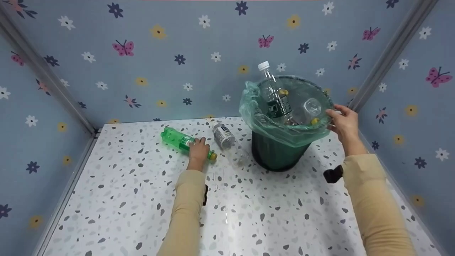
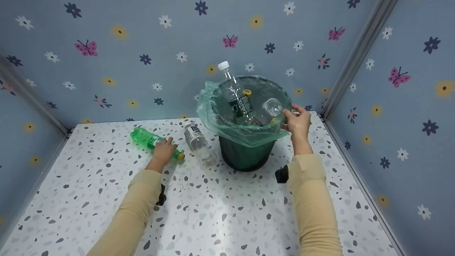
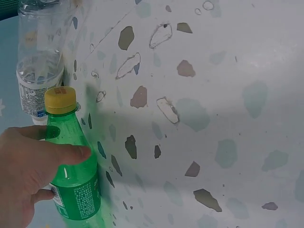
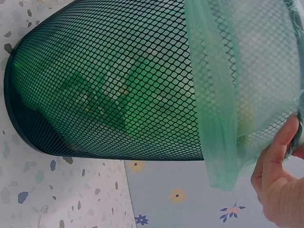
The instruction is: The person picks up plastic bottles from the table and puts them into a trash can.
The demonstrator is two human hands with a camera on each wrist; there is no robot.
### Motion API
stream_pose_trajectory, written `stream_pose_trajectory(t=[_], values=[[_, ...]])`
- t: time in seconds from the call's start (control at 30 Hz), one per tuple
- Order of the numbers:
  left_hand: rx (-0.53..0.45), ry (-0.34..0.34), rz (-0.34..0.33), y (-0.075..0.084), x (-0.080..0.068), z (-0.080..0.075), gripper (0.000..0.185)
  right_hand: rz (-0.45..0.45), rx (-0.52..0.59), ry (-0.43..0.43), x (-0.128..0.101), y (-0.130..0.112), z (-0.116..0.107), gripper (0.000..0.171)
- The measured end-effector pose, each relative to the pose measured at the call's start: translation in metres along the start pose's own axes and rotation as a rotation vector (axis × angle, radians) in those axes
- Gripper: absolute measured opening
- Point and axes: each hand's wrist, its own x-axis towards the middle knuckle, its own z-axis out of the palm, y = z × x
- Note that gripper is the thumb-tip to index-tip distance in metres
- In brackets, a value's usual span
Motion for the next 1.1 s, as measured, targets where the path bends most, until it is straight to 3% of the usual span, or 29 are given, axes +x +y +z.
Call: stream_pose_trajectory(t=[0.3,0.5,0.77,1.1], values=[[0.005,0.136,0.019,-0.002,-0.013,0.001,0.02,-0.002,0.008,0.0,0.001,-0.003,0.003,0.052],[-0.056,0.26,0.034,-0.002,-0.022,-0.004,0.018,-0.001,0.008,0.007,0.001,-0.004,0.004,0.05],[-0.123,0.388,0.052,-0.003,-0.037,-0.014,0.028,0.0,-0.032,0.014,0.0,-0.002,0.002,0.051],[-0.383,0.459,0.094,0.0,-0.061,-0.036,0.049,-0.007,-0.027,0.015,0.0,0.0,0.002,0.054]])
